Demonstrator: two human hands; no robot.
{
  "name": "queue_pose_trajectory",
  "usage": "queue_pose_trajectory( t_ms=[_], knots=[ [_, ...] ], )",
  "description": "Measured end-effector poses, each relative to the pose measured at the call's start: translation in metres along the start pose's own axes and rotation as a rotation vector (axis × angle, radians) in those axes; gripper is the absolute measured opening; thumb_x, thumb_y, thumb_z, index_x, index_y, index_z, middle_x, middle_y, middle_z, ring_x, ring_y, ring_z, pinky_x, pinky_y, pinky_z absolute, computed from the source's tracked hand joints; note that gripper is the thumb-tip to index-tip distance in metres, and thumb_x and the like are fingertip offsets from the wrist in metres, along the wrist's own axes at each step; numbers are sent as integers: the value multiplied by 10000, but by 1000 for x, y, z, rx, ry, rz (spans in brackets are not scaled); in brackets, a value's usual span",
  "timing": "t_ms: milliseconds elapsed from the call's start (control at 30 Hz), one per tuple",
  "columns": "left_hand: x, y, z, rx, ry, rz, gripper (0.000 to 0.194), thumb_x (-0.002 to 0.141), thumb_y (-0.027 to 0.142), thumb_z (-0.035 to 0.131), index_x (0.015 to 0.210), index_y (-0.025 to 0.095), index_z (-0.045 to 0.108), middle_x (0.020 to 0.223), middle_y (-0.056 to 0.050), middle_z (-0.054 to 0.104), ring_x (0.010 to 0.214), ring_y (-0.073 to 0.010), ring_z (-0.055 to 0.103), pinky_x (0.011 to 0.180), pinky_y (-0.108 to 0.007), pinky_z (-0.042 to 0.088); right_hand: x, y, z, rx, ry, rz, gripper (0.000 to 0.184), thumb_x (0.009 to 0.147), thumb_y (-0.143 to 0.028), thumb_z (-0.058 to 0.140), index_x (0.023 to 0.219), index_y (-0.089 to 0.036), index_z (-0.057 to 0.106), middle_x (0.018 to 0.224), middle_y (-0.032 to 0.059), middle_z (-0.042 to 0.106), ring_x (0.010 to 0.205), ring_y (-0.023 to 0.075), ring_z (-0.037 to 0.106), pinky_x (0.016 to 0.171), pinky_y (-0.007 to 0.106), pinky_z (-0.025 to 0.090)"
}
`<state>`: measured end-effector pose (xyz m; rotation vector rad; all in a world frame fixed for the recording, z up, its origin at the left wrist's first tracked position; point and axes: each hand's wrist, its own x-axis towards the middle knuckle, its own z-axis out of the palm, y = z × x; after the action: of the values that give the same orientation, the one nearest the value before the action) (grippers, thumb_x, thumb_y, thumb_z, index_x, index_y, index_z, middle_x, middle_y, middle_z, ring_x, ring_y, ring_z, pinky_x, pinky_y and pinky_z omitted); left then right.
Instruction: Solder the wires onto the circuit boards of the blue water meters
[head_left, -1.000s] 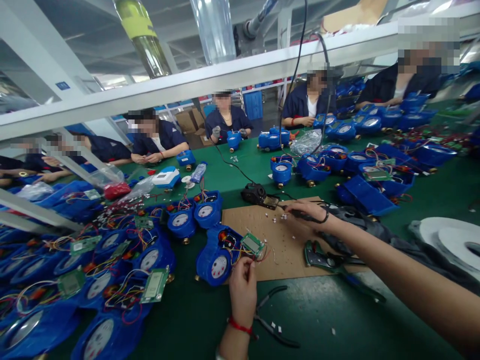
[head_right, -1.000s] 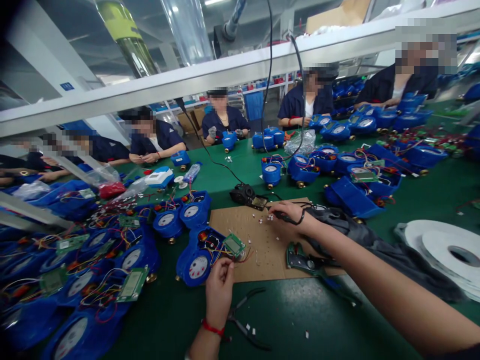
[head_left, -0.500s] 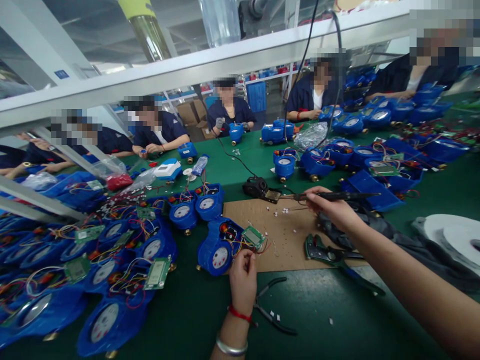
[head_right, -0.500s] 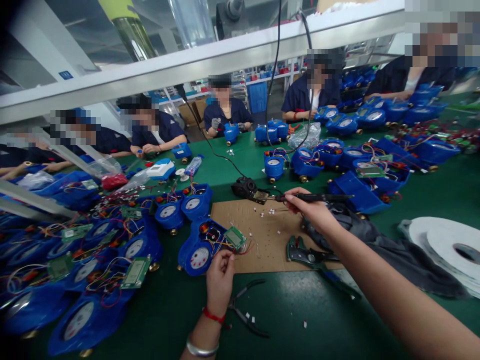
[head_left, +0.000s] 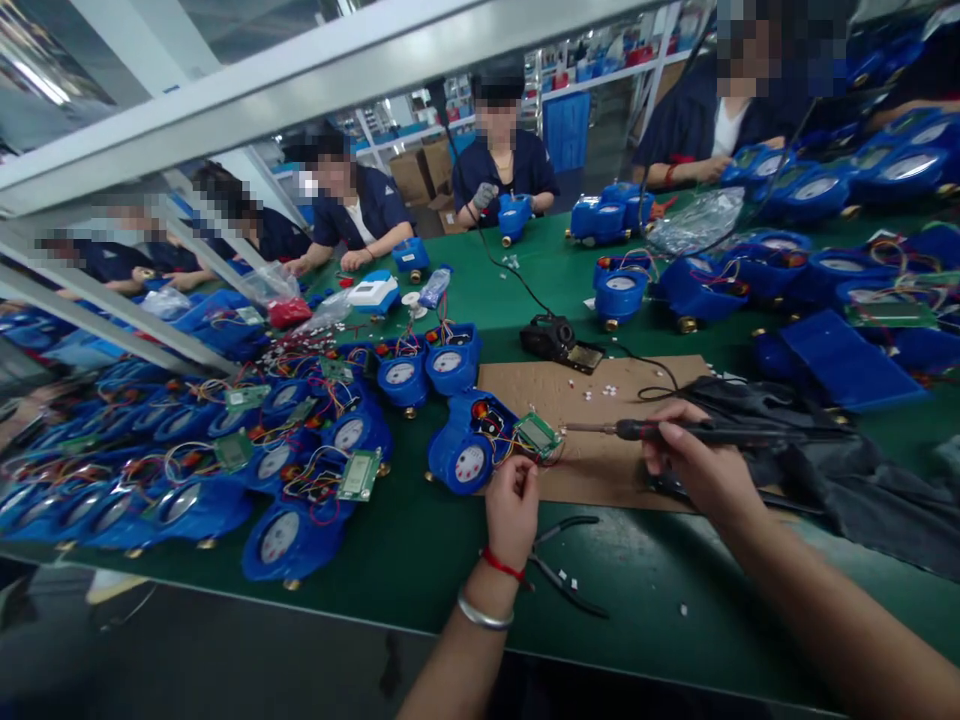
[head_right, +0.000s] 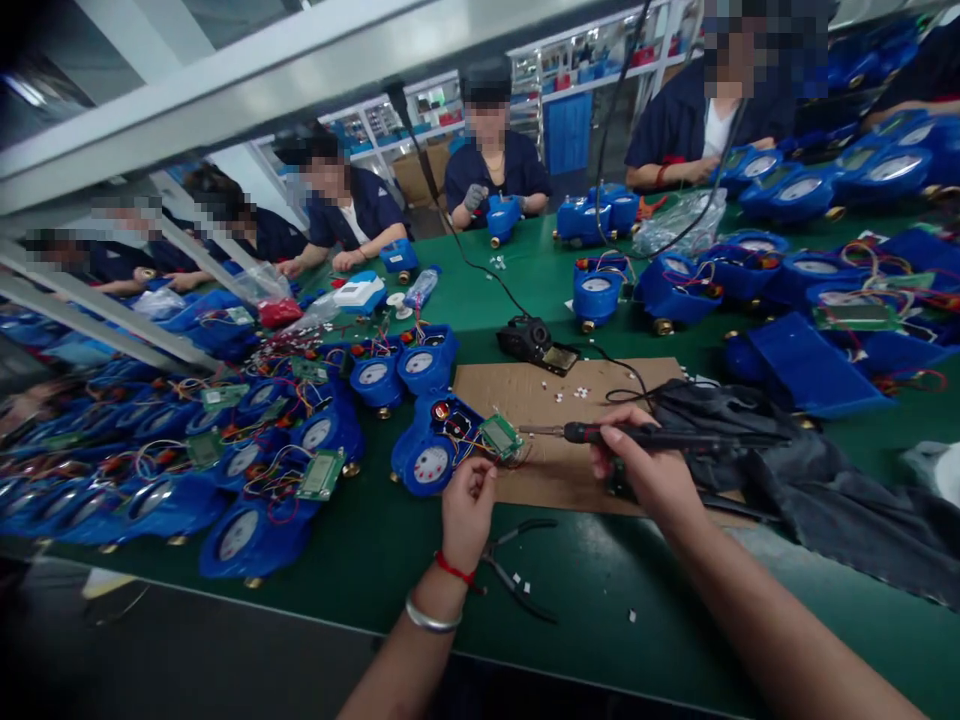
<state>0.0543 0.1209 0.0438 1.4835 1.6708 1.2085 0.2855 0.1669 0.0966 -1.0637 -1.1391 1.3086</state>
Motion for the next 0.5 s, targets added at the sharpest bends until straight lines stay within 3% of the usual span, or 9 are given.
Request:
queue_pose_trajectory(
  t_ms=[233, 500],
  knots=[
    [0, 0, -1, 36, -7, -10, 143, 887, 283, 479, 883, 168, 564, 772, -21, 580, 634, -113, 523, 596, -224, 409, -17, 15, 14, -143, -67, 26, 174, 797, -409, 628, 835, -250, 568, 621, 6, 590, 517, 150, 559, 487, 273, 442],
    [0, -3, 1, 19, -20, -34, 164, 894, 309, 476, 889, 167, 560, 765, -21, 579, 654, -115, 533, 596, -217, 404, -15, 18, 9, -194, -144, 77, 180, 822, -389, 614, 896, -242, 541, 691, 15, 611, 592, 163, 592, 550, 288, 482]
  ],
)
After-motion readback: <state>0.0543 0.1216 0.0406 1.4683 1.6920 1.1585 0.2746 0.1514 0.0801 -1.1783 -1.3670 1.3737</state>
